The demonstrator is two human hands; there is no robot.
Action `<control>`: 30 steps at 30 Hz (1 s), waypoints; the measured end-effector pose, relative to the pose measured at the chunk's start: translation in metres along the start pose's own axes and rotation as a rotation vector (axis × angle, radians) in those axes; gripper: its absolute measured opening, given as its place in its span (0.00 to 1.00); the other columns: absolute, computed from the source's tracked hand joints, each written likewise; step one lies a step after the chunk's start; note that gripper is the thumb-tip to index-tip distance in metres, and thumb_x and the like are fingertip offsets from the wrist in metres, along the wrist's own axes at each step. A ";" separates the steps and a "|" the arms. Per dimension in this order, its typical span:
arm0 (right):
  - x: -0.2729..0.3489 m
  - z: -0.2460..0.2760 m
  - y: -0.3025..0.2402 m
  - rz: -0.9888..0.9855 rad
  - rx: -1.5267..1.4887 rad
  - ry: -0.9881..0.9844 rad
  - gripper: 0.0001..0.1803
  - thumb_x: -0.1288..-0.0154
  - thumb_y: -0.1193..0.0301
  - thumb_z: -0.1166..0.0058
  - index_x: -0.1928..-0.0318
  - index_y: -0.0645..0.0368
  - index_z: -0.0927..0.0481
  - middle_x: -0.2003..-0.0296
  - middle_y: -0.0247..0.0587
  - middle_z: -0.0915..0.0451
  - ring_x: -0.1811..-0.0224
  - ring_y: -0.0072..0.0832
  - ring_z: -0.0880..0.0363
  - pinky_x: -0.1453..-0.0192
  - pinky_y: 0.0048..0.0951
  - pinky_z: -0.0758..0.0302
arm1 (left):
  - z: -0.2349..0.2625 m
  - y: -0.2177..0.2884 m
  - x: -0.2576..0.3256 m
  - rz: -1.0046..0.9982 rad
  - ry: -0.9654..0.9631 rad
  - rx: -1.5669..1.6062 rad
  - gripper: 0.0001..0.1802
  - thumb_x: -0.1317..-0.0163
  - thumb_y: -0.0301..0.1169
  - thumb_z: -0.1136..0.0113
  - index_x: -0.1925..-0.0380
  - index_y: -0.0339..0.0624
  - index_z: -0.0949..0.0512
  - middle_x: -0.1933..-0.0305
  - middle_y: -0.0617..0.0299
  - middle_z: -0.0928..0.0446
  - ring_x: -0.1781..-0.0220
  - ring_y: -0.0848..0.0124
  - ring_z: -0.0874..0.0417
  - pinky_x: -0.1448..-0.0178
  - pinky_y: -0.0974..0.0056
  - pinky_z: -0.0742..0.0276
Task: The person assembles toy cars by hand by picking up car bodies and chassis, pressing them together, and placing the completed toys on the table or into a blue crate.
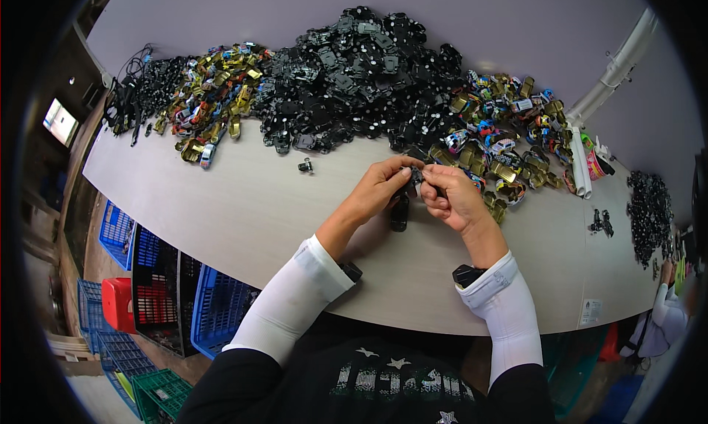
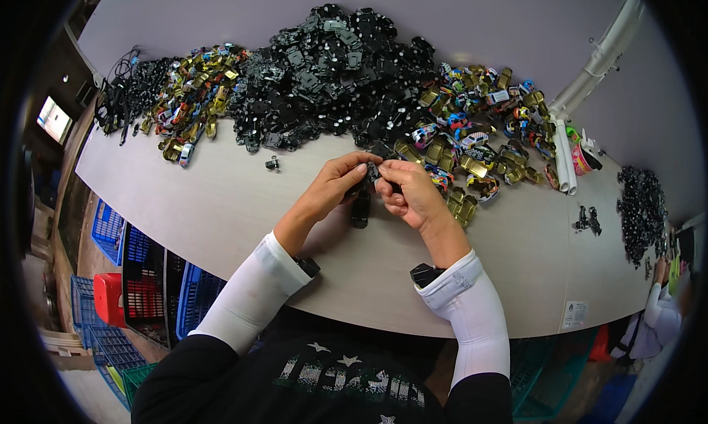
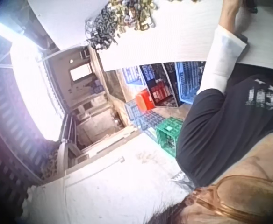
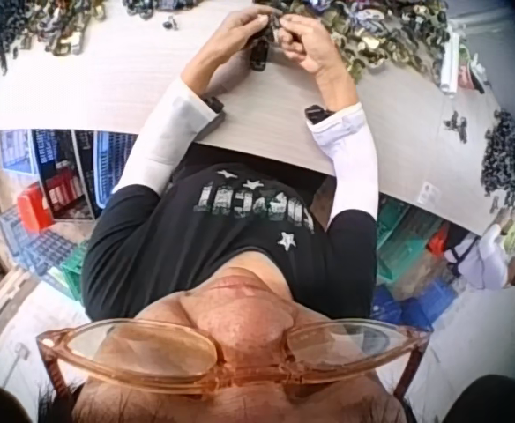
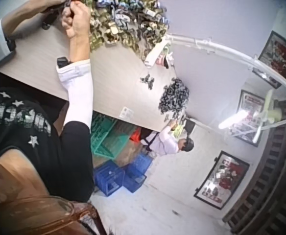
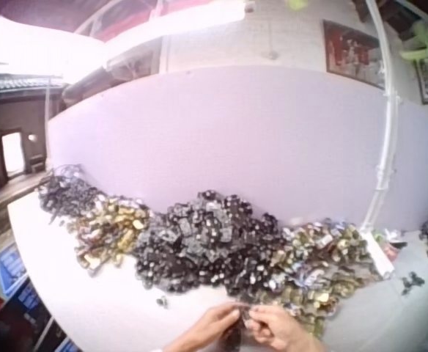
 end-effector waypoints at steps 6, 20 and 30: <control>0.001 0.001 0.001 -0.013 -0.011 -0.020 0.04 0.29 0.72 0.56 0.63 0.59 0.32 0.81 0.30 0.32 0.88 0.12 0.44 0.89 0.14 0.49 | 0.000 -0.001 -0.002 -0.037 0.021 -0.072 0.13 0.29 0.30 0.54 0.50 0.42 0.23 0.77 0.72 0.28 0.80 0.86 0.33 0.78 0.78 0.41; 0.004 -0.006 -0.001 0.050 0.134 0.025 0.05 0.30 0.71 0.52 0.65 0.58 0.30 0.82 0.29 0.31 0.89 0.10 0.44 0.89 0.13 0.50 | 0.001 -0.005 -0.005 -0.142 0.054 -0.075 0.11 0.32 0.24 0.53 0.53 0.37 0.23 0.72 0.70 0.24 0.76 0.87 0.34 0.74 0.78 0.40; 0.004 -0.002 -0.006 0.102 0.280 0.106 0.07 0.30 0.72 0.54 0.64 0.62 0.25 0.83 0.27 0.30 0.90 0.10 0.44 0.89 0.14 0.51 | 0.004 -0.002 -0.004 -0.120 0.124 -0.084 0.09 0.33 0.24 0.51 0.56 0.36 0.24 0.68 0.67 0.22 0.72 0.85 0.30 0.70 0.77 0.35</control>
Point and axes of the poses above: each hand's wrist, its own x-axis away from the middle knuckle, its own z-axis out of the back of the hand, y = z × x, the point moved 8 cm from there along -x, towards the middle knuckle
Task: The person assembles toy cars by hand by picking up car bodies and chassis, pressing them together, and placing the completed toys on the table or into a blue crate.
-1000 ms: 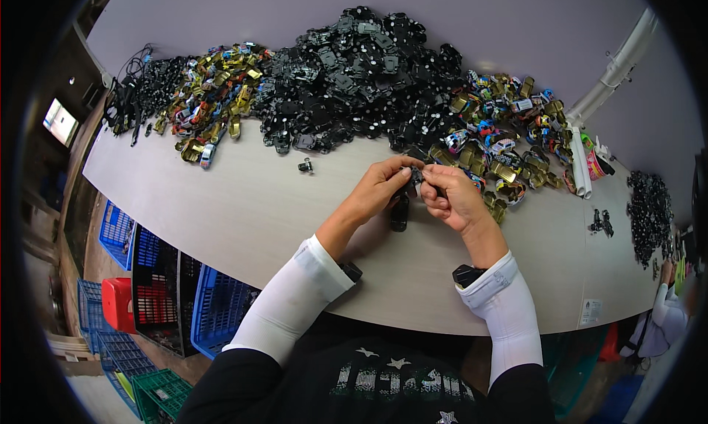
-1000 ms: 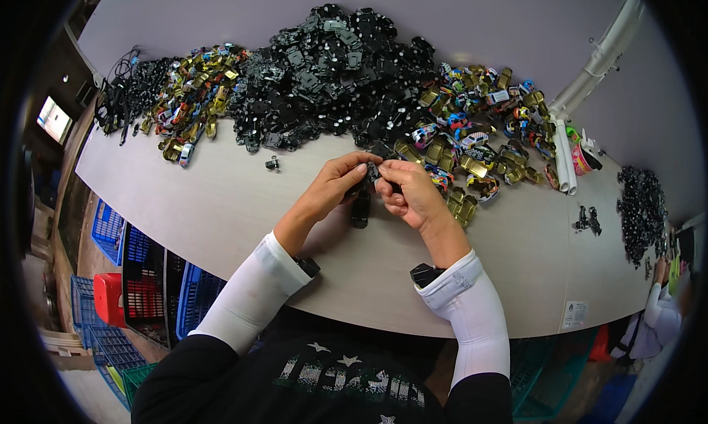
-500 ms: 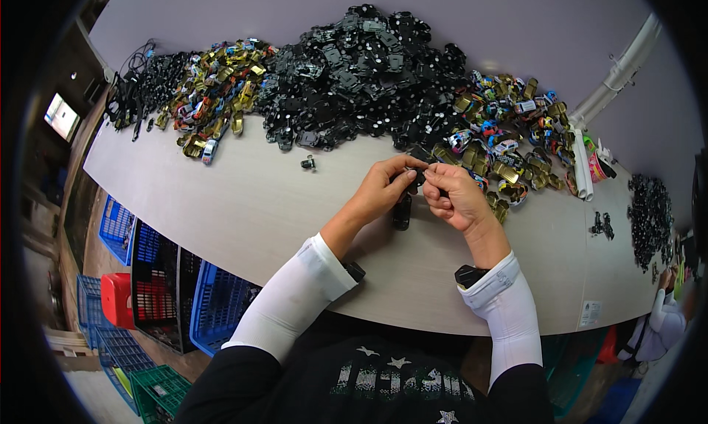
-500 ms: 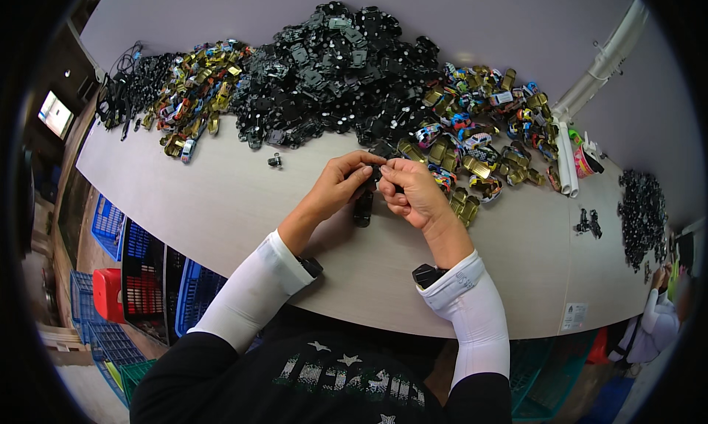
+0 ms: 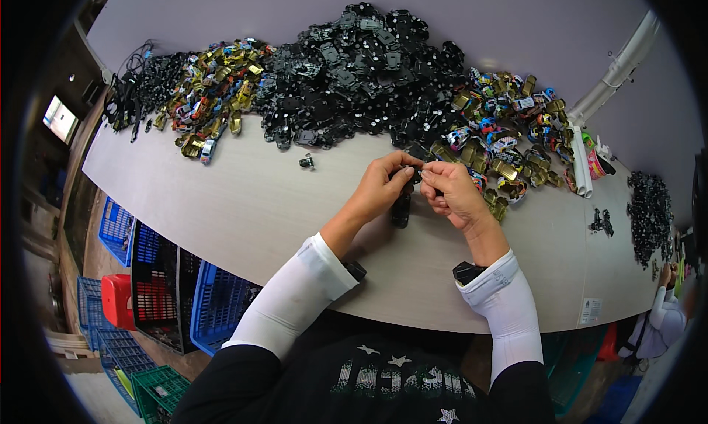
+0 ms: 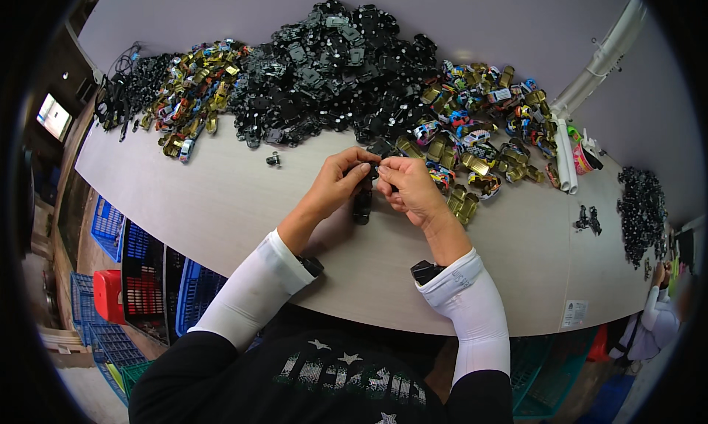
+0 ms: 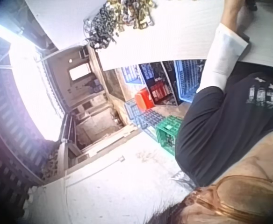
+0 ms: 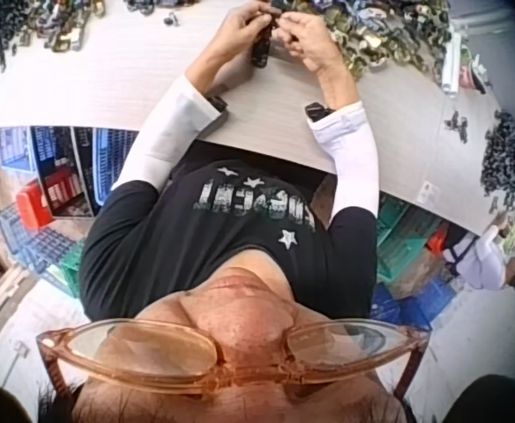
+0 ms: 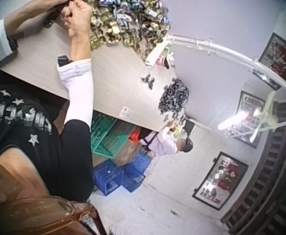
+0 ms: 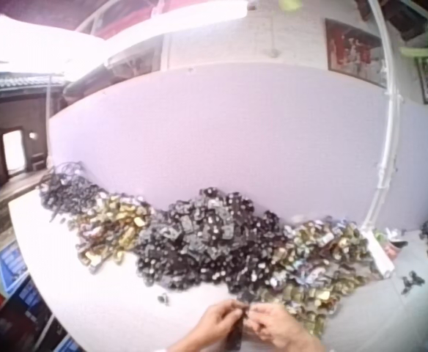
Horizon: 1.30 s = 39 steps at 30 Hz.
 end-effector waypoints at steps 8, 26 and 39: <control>-0.004 -0.002 0.002 0.036 0.301 0.086 0.09 0.29 0.71 0.55 0.66 0.60 0.25 0.83 0.26 0.31 0.90 0.09 0.45 0.89 0.14 0.49 | 0.002 0.011 0.001 -0.145 0.040 -0.236 0.09 0.35 0.22 0.50 0.57 0.34 0.23 0.70 0.64 0.21 0.72 0.81 0.27 0.68 0.72 0.31; 0.015 0.075 -0.074 0.334 1.220 0.425 0.14 0.52 0.68 0.32 0.69 0.62 0.22 0.80 0.35 0.25 0.77 0.23 0.26 0.71 0.25 0.31 | 0.010 0.029 -0.001 -0.091 0.205 -1.067 0.15 0.47 0.36 0.35 0.67 0.38 0.27 0.67 0.50 0.22 0.68 0.52 0.20 0.66 0.54 0.26; 0.004 0.049 -0.058 0.594 1.093 0.416 0.06 0.42 0.76 0.48 0.68 0.66 0.19 0.75 0.53 0.20 0.73 0.41 0.19 0.66 0.34 0.26 | 0.002 -0.011 -0.012 0.157 0.114 0.181 0.15 0.43 0.24 0.42 0.54 0.38 0.24 0.71 0.65 0.23 0.73 0.80 0.25 0.72 0.74 0.30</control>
Point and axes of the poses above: each hand's wrist, its own x-axis away from the middle knuckle, its own z-axis out of the back of the hand, y = z × x, the point moved 8 cm from there along -x, towards the middle knuckle
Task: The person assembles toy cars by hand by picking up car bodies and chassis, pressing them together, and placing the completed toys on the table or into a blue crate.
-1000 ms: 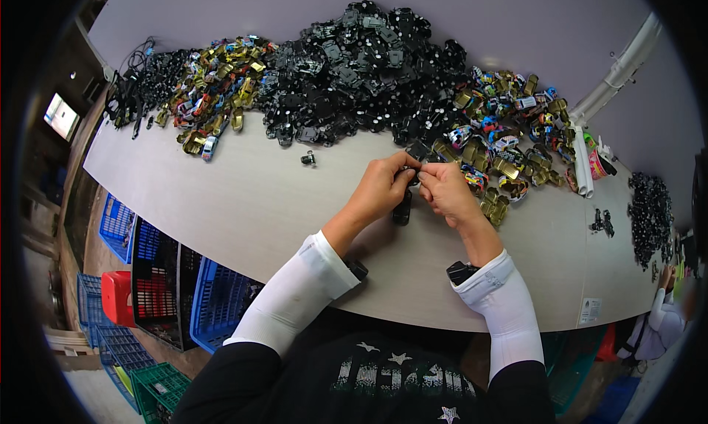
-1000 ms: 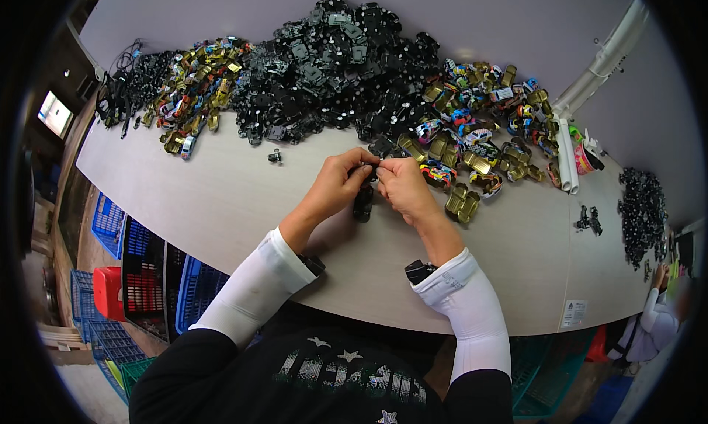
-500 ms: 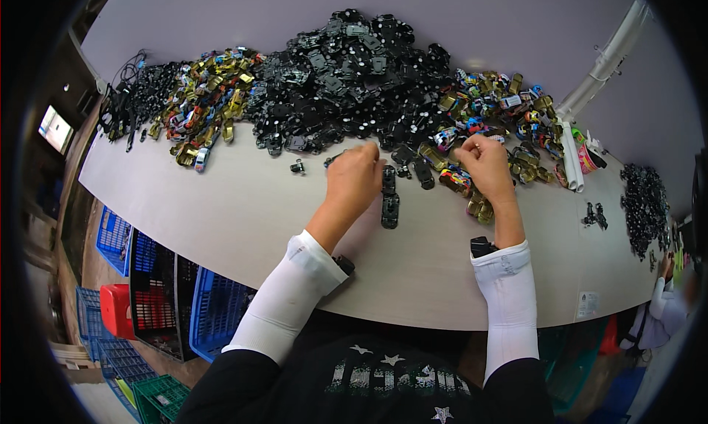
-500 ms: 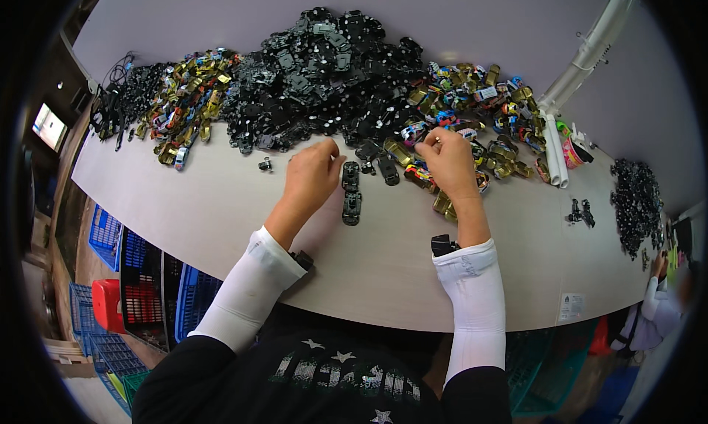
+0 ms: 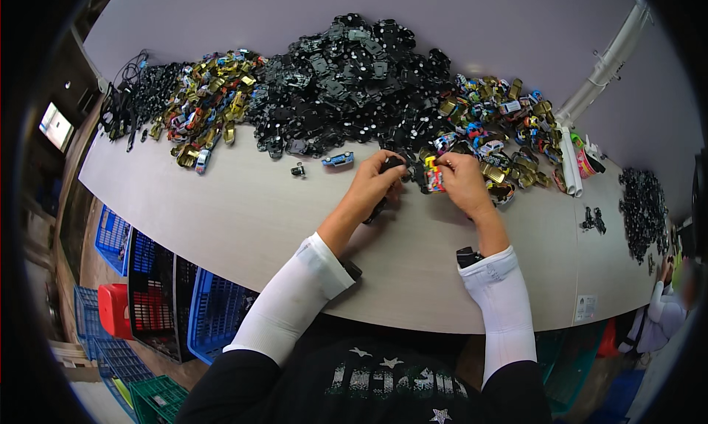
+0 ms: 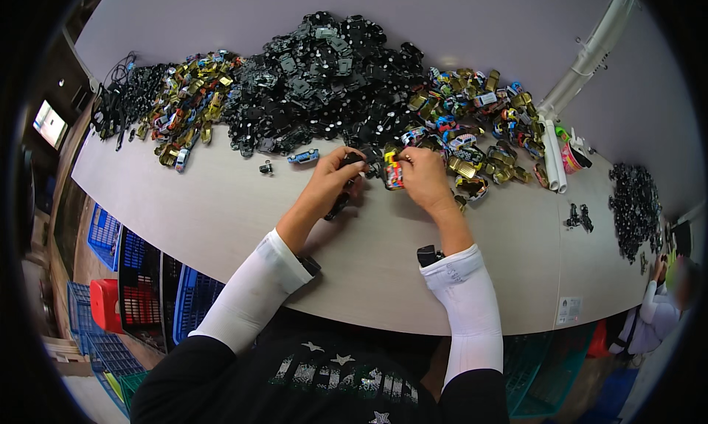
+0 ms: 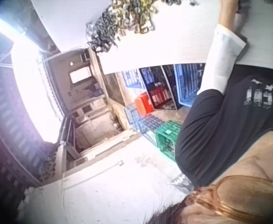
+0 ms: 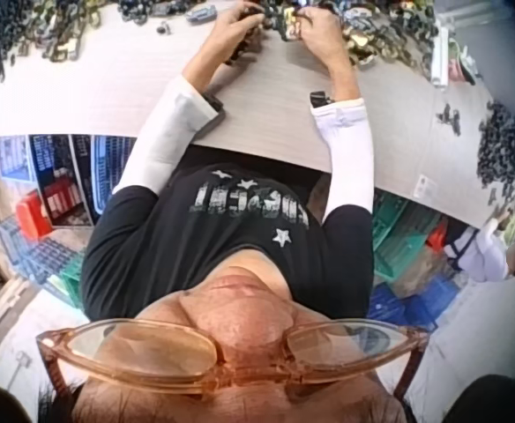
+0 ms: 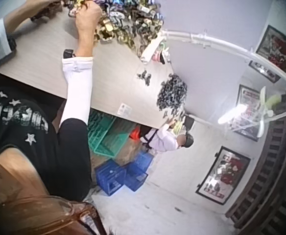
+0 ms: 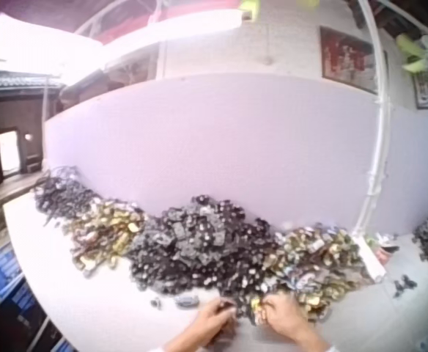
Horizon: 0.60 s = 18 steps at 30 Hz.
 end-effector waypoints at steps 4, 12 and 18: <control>0.007 -0.021 -0.023 0.013 -0.021 -0.059 0.06 0.41 0.77 0.49 0.68 0.66 0.19 0.74 0.54 0.20 0.72 0.42 0.19 0.67 0.35 0.26 | -0.010 -0.004 0.001 0.003 -0.114 0.016 0.17 0.44 0.27 0.34 0.54 0.37 0.24 0.70 0.66 0.22 0.75 0.81 0.26 0.72 0.76 0.31; 0.005 -0.002 -0.015 -0.029 0.277 0.132 0.06 0.42 0.73 0.47 0.71 0.61 0.18 0.75 0.53 0.20 0.70 0.50 0.20 0.64 0.47 0.25 | 0.002 -0.012 -0.002 0.075 -0.079 0.115 0.20 0.43 0.28 0.34 0.52 0.33 0.25 0.68 0.65 0.23 0.75 0.82 0.26 0.72 0.77 0.31; 0.007 -0.015 -0.031 -0.070 -0.210 -0.009 0.07 0.40 0.76 0.50 0.68 0.65 0.19 0.78 0.53 0.21 0.73 0.47 0.20 0.68 0.39 0.25 | -0.011 0.008 0.002 -0.176 -0.077 -0.186 0.20 0.43 0.31 0.32 0.53 0.34 0.23 0.65 0.64 0.22 0.69 0.84 0.27 0.69 0.77 0.32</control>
Point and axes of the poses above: each hand's wrist, its own x-axis away from the middle knuckle, its own z-axis out of the back of the hand, y = z × x, the point moved 8 cm from there along -x, towards the middle knuckle
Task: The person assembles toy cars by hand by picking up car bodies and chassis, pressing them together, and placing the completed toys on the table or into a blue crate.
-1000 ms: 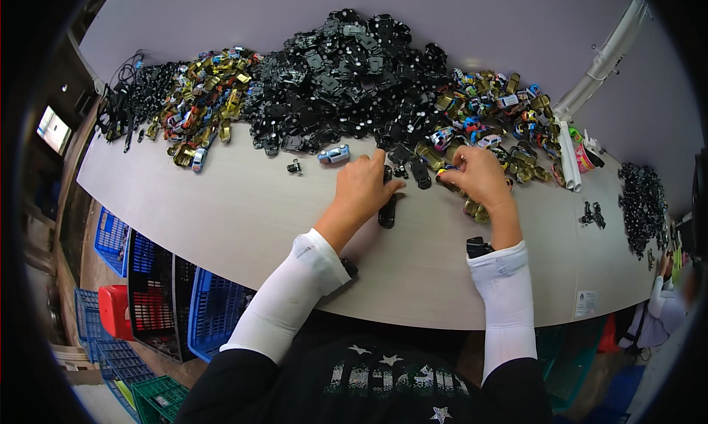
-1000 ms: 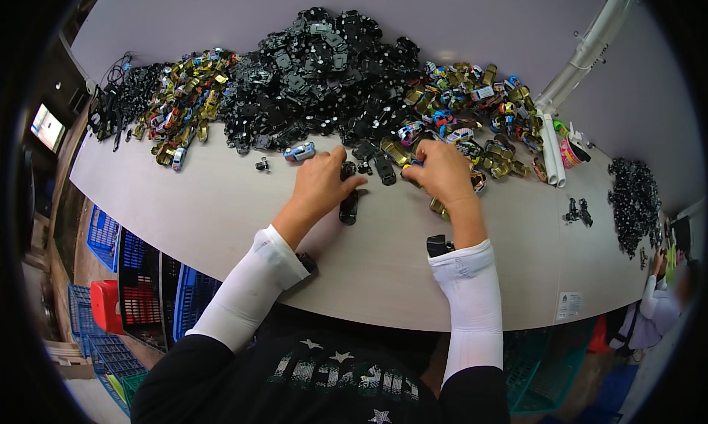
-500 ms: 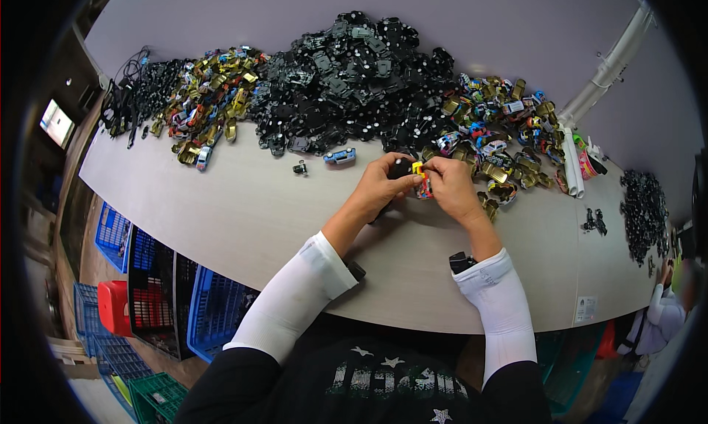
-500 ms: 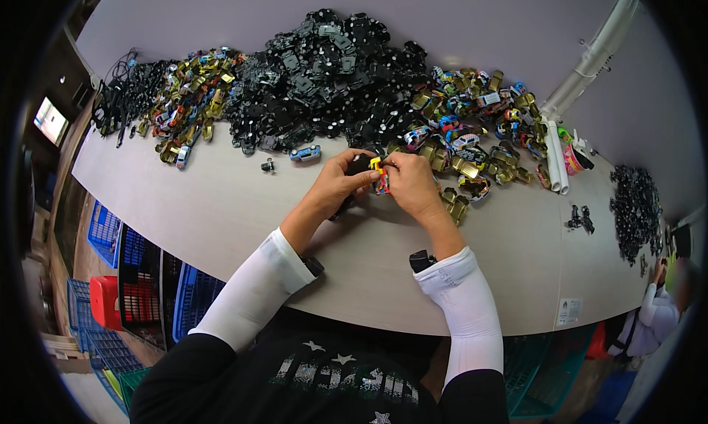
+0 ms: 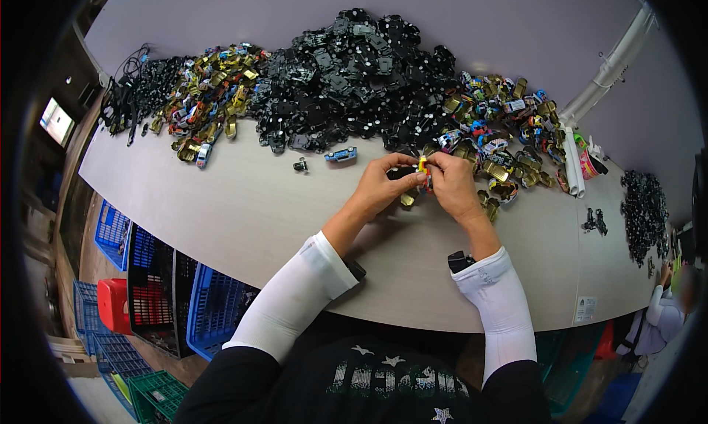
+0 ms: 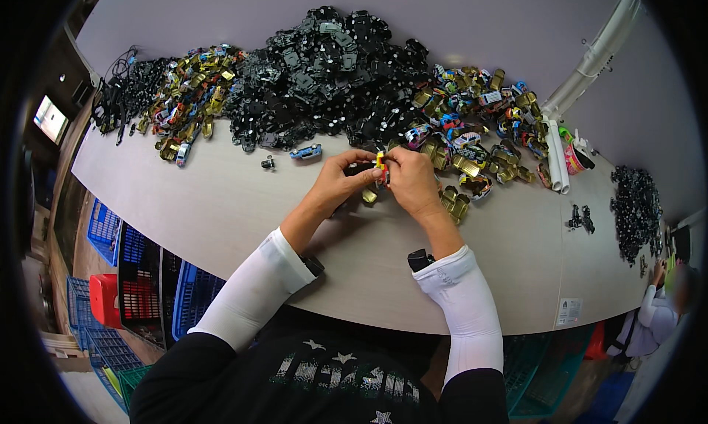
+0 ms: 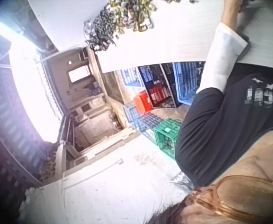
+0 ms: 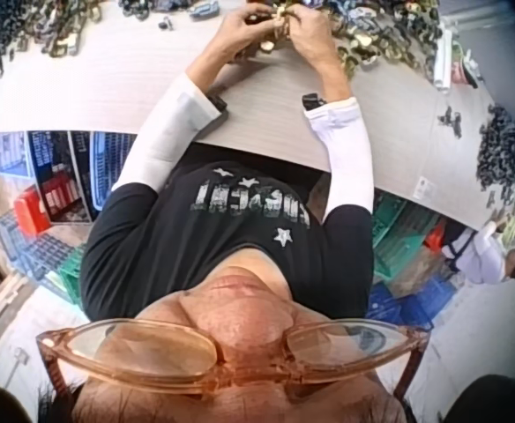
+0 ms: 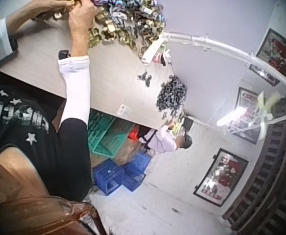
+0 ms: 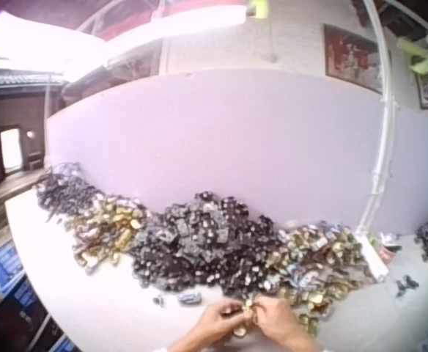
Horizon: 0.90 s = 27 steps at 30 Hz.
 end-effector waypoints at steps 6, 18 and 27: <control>0.002 0.002 0.000 0.156 0.243 0.082 0.06 0.39 0.78 0.50 0.65 0.67 0.20 0.77 0.53 0.21 0.77 0.37 0.19 0.71 0.33 0.27 | 0.003 0.001 0.004 0.134 -0.048 0.037 0.16 0.43 0.31 0.32 0.57 0.33 0.21 0.62 0.61 0.20 0.71 0.83 0.24 0.75 0.77 0.30; 0.003 -0.004 0.015 0.005 -0.175 0.104 0.06 0.39 0.76 0.47 0.66 0.66 0.18 0.75 0.49 0.18 0.75 0.33 0.18 0.68 0.31 0.25 | -0.001 -0.006 0.005 0.218 -0.080 0.278 0.15 0.39 0.32 0.36 0.54 0.38 0.24 0.64 0.66 0.21 0.72 0.82 0.23 0.74 0.77 0.27; -0.002 -0.011 0.023 -0.049 -0.309 -0.138 0.07 0.38 0.75 0.44 0.69 0.67 0.19 0.78 0.33 0.20 0.76 0.15 0.28 0.71 0.21 0.30 | 0.016 -0.022 -0.002 0.167 -0.019 0.227 0.14 0.36 0.33 0.39 0.55 0.37 0.25 0.65 0.66 0.22 0.72 0.81 0.23 0.72 0.75 0.25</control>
Point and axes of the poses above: each hand's wrist, its own x-axis away from the middle knuckle, its own z-axis out of the back of the hand, y = z × x, the point moved 8 cm from there along -x, towards the middle knuckle
